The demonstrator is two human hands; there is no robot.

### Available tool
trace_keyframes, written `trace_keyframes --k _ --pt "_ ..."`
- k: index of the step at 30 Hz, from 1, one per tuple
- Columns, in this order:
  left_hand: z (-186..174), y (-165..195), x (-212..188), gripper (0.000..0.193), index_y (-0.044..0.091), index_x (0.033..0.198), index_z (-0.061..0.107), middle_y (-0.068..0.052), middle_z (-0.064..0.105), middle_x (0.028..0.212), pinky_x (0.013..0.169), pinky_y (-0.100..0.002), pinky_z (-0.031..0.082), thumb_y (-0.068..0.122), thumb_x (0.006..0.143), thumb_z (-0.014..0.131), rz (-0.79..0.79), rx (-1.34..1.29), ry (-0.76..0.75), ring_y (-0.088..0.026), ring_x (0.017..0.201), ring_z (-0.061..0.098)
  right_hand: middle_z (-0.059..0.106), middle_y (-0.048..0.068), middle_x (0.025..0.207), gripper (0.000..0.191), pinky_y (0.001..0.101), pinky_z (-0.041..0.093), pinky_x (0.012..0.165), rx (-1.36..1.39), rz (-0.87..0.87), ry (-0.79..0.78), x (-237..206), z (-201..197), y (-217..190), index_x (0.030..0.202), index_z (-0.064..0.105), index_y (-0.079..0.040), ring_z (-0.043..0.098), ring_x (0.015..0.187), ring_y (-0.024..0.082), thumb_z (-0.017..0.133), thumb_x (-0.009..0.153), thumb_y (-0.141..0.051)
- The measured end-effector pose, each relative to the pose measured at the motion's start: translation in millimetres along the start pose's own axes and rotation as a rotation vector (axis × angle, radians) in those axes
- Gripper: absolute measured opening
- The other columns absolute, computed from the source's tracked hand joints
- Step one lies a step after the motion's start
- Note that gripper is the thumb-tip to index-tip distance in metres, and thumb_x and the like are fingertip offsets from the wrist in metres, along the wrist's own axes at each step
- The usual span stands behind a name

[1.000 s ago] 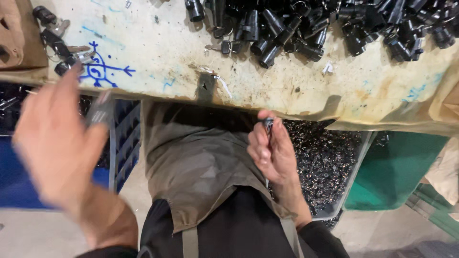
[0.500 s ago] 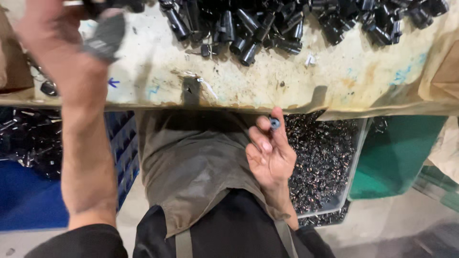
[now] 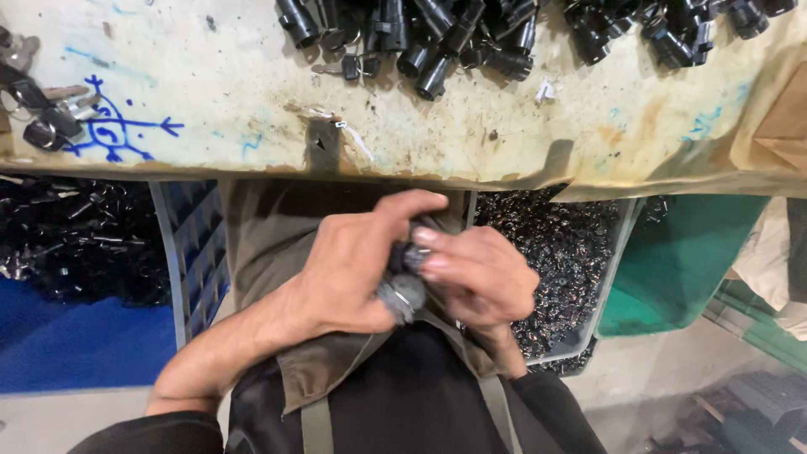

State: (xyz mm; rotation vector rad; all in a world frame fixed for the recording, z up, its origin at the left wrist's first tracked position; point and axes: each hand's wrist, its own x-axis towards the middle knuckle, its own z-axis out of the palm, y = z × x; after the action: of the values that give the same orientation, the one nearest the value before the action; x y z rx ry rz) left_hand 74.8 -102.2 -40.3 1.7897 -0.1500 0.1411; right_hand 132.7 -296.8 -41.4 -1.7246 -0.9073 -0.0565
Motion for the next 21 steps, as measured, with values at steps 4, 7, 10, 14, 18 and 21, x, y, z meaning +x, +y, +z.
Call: trace_keyframes --k 4,7,10,14,18,21 --pt "-9 1 4 0.100 0.004 0.154 0.039 -0.010 0.066 0.079 0.066 -0.044 0.052 0.022 0.063 0.075 0.091 0.119 -0.134 -0.033 0.072 0.068 0.074 0.012 0.095 0.026 0.0352 0.057 0.072 -0.044 0.069 -0.112 13 -2 -12 0.096 0.072 -0.003 0.072 0.082 0.025 0.088 0.075 -0.003" --pt "-11 -4 5 0.111 0.000 0.157 0.030 -0.009 0.067 0.073 0.060 -0.044 0.051 0.024 0.060 0.078 0.119 0.217 -0.286 -0.033 0.065 0.067 0.072 0.010 0.101 0.028 0.0349 0.059 0.080 0.053 0.174 -0.210 18 -8 -16 0.100 0.073 -0.007 0.073 0.095 0.024 0.088 0.076 -0.005" --pt "-10 -9 7 0.123 -0.001 0.157 0.024 -0.009 0.066 0.066 0.055 -0.044 0.051 0.024 0.050 0.077 0.056 0.327 -0.489 -0.034 0.060 0.066 0.071 0.013 0.105 0.029 0.0364 0.059 0.084 -0.023 0.209 -0.349 19 -11 -11 0.101 0.077 -0.008 0.072 0.097 0.027 0.084 0.074 -0.003" --pt "-32 -1 5 0.115 0.003 0.156 0.030 -0.010 0.070 0.077 0.061 -0.043 0.054 0.023 0.053 0.077 0.027 0.331 -0.391 -0.033 0.067 0.069 0.070 0.014 0.110 0.028 0.0368 0.059 0.084 0.012 0.051 -0.308 7 2 6 0.108 0.076 -0.007 0.071 0.099 0.027 0.085 0.081 -0.009" --pt "-99 27 -37 0.088 0.013 0.155 0.048 -0.013 0.069 0.097 0.082 -0.046 0.053 0.038 0.077 0.080 -0.639 0.737 -0.234 -0.034 0.093 0.067 0.072 0.000 0.100 0.020 0.0356 0.062 0.086 -0.064 0.171 0.330 -31 -5 34 0.110 0.070 -0.007 0.072 0.093 0.017 0.052 0.106 -0.017" --pt "-122 33 -77 0.106 -0.001 0.143 0.051 -0.025 0.059 0.136 0.101 -0.054 0.045 0.054 0.056 0.075 -0.863 1.404 -0.069 -0.042 0.136 0.048 0.068 0.010 0.118 0.024 0.0248 0.053 0.071 0.143 0.621 0.944 -73 -56 72 0.131 0.059 -0.004 0.065 0.093 0.015 0.061 0.107 -0.009"
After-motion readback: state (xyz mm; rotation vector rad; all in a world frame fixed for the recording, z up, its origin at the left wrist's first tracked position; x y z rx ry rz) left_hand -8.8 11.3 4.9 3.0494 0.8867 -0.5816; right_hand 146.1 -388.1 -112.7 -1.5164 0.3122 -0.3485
